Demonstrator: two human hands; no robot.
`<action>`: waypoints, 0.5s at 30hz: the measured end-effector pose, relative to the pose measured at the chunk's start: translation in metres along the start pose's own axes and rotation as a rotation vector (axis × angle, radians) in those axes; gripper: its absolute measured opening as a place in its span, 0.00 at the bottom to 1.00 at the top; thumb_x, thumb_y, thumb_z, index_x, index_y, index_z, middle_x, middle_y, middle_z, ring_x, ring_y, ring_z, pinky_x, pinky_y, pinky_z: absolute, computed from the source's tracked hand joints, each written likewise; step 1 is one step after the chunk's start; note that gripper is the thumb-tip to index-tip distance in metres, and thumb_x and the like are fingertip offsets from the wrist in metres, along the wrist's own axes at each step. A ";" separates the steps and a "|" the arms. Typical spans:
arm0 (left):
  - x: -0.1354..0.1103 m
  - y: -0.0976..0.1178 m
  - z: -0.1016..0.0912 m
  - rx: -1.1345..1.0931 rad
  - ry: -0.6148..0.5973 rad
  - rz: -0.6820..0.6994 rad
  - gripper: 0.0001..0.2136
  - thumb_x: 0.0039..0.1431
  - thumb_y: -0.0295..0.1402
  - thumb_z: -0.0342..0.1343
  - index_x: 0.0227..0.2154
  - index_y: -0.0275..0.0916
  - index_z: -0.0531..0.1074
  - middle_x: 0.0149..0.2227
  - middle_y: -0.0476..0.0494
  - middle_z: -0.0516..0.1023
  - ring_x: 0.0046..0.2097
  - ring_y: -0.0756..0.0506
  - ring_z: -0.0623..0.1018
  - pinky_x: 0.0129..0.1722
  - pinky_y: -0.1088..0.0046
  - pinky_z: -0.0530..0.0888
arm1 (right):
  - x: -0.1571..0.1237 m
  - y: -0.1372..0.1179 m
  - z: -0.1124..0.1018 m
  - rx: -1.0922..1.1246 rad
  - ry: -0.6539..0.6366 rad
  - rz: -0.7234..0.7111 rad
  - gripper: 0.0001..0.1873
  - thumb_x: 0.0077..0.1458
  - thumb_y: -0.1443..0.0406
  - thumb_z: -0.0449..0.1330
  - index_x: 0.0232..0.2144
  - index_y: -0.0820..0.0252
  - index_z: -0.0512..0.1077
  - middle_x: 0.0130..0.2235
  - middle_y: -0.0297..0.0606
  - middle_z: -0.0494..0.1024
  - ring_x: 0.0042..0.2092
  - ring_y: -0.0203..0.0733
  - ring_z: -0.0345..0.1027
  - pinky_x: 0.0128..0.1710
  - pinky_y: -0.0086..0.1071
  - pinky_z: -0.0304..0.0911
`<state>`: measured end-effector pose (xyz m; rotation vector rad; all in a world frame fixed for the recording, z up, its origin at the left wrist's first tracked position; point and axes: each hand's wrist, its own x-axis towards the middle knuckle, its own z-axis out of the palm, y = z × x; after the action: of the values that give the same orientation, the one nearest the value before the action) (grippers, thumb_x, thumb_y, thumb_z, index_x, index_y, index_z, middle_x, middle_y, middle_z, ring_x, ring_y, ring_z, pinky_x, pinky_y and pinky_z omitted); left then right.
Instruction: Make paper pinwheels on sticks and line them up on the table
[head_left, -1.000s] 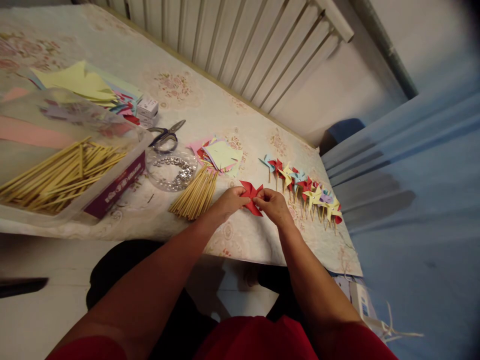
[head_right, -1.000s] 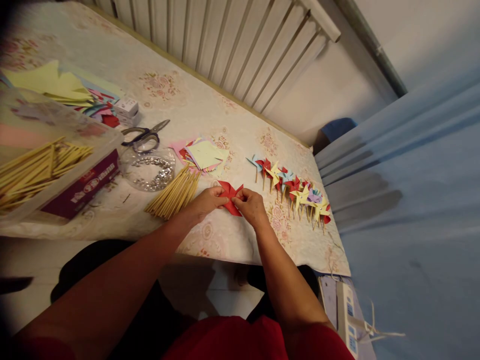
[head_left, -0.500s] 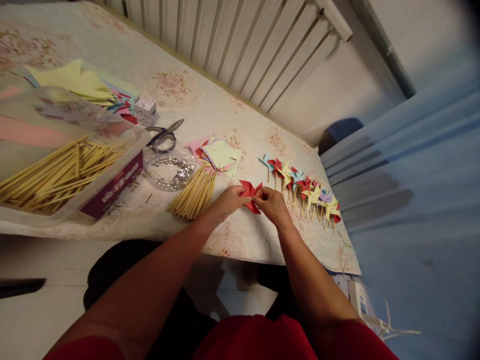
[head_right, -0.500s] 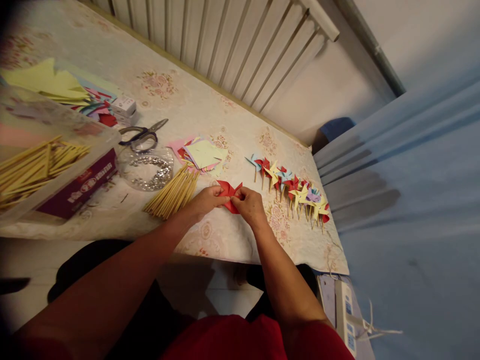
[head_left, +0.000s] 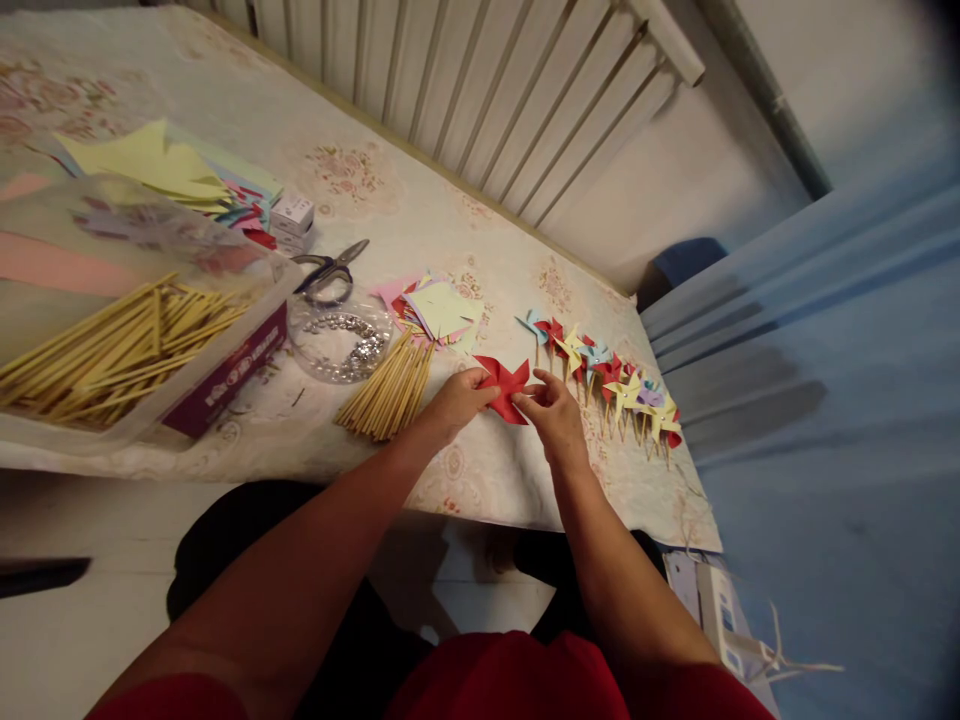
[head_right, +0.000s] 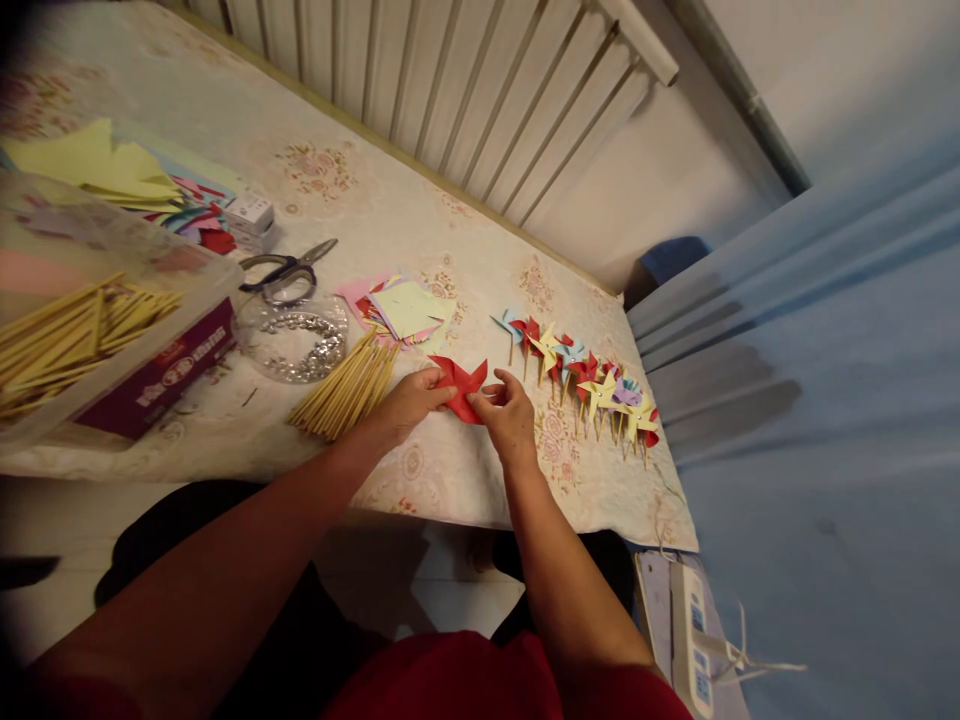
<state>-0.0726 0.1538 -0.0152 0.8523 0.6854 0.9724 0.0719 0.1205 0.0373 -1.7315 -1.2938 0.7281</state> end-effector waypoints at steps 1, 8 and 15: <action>0.000 0.000 0.000 0.003 -0.008 0.015 0.05 0.47 0.31 0.57 0.25 0.37 0.66 0.25 0.53 0.68 0.27 0.54 0.67 0.29 0.76 0.61 | -0.001 0.002 0.000 0.091 -0.058 0.051 0.29 0.37 0.58 0.70 0.43 0.58 0.72 0.34 0.36 0.78 0.33 0.40 0.70 0.35 0.34 0.66; 0.000 -0.004 -0.002 0.111 -0.030 0.065 0.09 0.47 0.35 0.56 0.23 0.37 0.63 0.23 0.54 0.64 0.26 0.53 0.64 0.29 0.76 0.61 | -0.001 0.011 0.014 0.313 -0.130 0.203 0.15 0.34 0.60 0.69 0.25 0.62 0.74 0.25 0.32 0.77 0.26 0.34 0.67 0.30 0.29 0.62; -0.001 -0.002 -0.001 0.189 0.018 0.048 0.08 0.45 0.34 0.55 0.22 0.38 0.61 0.22 0.55 0.60 0.24 0.54 0.60 0.26 0.76 0.56 | 0.004 0.013 0.023 0.277 -0.067 0.247 0.12 0.32 0.62 0.68 0.22 0.64 0.75 0.22 0.32 0.77 0.23 0.33 0.66 0.27 0.28 0.60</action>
<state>-0.0731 0.1522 -0.0172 1.0304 0.7844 0.9692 0.0598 0.1295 0.0150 -1.6642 -0.9771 1.0621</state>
